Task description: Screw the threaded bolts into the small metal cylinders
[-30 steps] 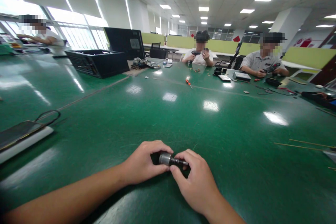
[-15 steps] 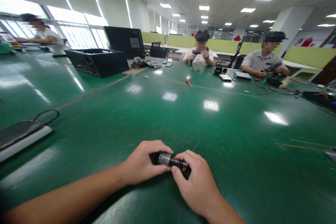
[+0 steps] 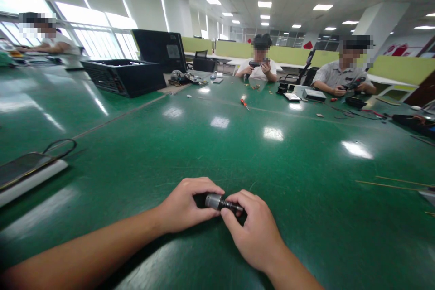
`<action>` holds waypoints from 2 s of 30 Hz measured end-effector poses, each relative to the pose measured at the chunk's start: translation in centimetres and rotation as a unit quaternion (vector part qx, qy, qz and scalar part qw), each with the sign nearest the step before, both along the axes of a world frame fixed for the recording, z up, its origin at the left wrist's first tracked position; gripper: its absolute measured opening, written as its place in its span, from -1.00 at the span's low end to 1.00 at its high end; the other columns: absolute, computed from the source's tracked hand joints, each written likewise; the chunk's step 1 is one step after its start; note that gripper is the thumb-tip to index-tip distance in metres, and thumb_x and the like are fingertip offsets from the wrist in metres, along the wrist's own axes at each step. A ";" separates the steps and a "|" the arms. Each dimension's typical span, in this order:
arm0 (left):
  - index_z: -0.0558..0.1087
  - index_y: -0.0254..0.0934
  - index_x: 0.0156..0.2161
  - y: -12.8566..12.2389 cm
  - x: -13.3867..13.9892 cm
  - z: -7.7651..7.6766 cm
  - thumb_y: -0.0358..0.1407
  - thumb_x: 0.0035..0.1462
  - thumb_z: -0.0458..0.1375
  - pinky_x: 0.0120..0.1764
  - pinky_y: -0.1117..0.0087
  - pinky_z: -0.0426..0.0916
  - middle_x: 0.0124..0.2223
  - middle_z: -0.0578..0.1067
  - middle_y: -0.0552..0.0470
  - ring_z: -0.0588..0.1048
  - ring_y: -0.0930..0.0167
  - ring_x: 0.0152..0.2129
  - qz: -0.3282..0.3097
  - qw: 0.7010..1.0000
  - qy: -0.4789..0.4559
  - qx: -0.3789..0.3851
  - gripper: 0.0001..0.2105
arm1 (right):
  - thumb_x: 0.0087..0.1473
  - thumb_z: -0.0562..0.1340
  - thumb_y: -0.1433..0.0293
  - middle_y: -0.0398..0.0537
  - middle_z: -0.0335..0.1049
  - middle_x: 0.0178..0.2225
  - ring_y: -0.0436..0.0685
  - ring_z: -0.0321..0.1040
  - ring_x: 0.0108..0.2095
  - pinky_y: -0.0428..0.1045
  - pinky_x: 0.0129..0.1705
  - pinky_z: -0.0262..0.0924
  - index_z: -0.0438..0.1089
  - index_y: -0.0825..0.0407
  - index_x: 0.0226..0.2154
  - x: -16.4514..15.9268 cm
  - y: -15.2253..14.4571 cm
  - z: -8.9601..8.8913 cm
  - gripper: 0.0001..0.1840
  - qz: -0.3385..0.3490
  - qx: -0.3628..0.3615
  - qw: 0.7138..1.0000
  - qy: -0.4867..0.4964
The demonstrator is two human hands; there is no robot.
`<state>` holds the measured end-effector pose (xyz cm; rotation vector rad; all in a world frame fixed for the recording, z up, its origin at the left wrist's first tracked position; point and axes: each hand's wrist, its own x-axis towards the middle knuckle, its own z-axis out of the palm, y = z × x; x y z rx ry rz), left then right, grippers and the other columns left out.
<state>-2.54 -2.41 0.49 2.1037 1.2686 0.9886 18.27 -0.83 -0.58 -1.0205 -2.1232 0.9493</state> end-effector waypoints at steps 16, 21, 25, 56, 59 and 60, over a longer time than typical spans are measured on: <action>0.59 -0.25 -0.18 0.0 0.0 0.0 -0.39 -0.08 0.38 -0.24 0.43 0.38 -0.28 0.60 0.01 0.55 0.39 -0.33 0.006 1.000 0.000 0.002 -0.73 | 0.25 0.18 0.31 -0.12 0.46 -0.35 0.08 0.38 -0.31 -0.05 -0.27 0.13 0.52 -0.02 -0.25 0.1 0.1 -0.2 -0.80 0.000 -0.001 1.000 0.013; 0.59 -0.23 -0.18 0.0 -0.1 -0.1 -0.39 -0.08 0.38 -0.24 0.43 0.38 -0.28 0.61 0.02 0.55 0.38 -0.33 0.004 1.000 0.004 0.002 -0.72 | 0.29 0.12 0.32 -0.11 0.47 -0.35 0.08 0.39 -0.30 -0.05 -0.26 0.15 0.52 -0.01 -0.25 0.2 0.1 0.0 -0.74 0.006 0.003 1.000 0.020; 0.59 -0.24 -0.18 0.0 -0.1 -0.1 -0.39 -0.09 0.38 -0.25 0.43 0.38 -0.29 0.60 0.02 0.55 0.38 -0.34 0.007 1.000 0.001 0.001 -0.72 | 0.26 0.15 0.33 -0.10 0.47 -0.35 0.10 0.39 -0.30 -0.04 -0.26 0.15 0.51 -0.01 -0.28 0.2 0.1 0.0 -0.78 0.003 0.002 1.000 0.021; 0.57 -0.25 -0.20 -0.1 0.0 0.1 -0.39 -0.07 0.34 -0.24 0.41 0.39 -0.29 0.59 0.01 0.54 0.38 -0.34 0.018 0.999 -0.009 0.024 -0.75 | 0.12 0.24 0.37 -0.13 0.39 -0.44 0.08 0.29 -0.42 -0.05 -0.37 0.14 0.48 0.00 -0.34 0.1 -0.2 -0.1 -0.91 -0.040 0.048 0.998 0.013; 0.57 -0.26 -0.20 -0.1 0.1 0.2 -0.39 -0.08 0.36 -0.23 0.41 0.39 -0.28 0.59 0.00 0.55 0.37 -0.34 0.020 1.000 -0.007 0.020 -0.74 | 0.13 0.23 0.37 -0.12 0.39 -0.44 0.08 0.29 -0.42 -0.06 -0.37 0.14 0.47 0.00 -0.35 0.1 -0.1 -0.1 -0.90 -0.047 0.050 0.998 0.013; 0.57 -0.26 -0.20 -0.1 0.1 0.2 -0.39 -0.09 0.36 -0.23 0.41 0.39 -0.28 0.59 0.00 0.55 0.37 -0.33 0.022 1.000 -0.006 0.020 -0.74 | 0.13 0.23 0.37 -0.12 0.39 -0.44 0.08 0.29 -0.43 -0.06 -0.37 0.13 0.47 0.00 -0.36 0.0 -0.1 0.0 -0.90 -0.050 0.052 0.997 0.012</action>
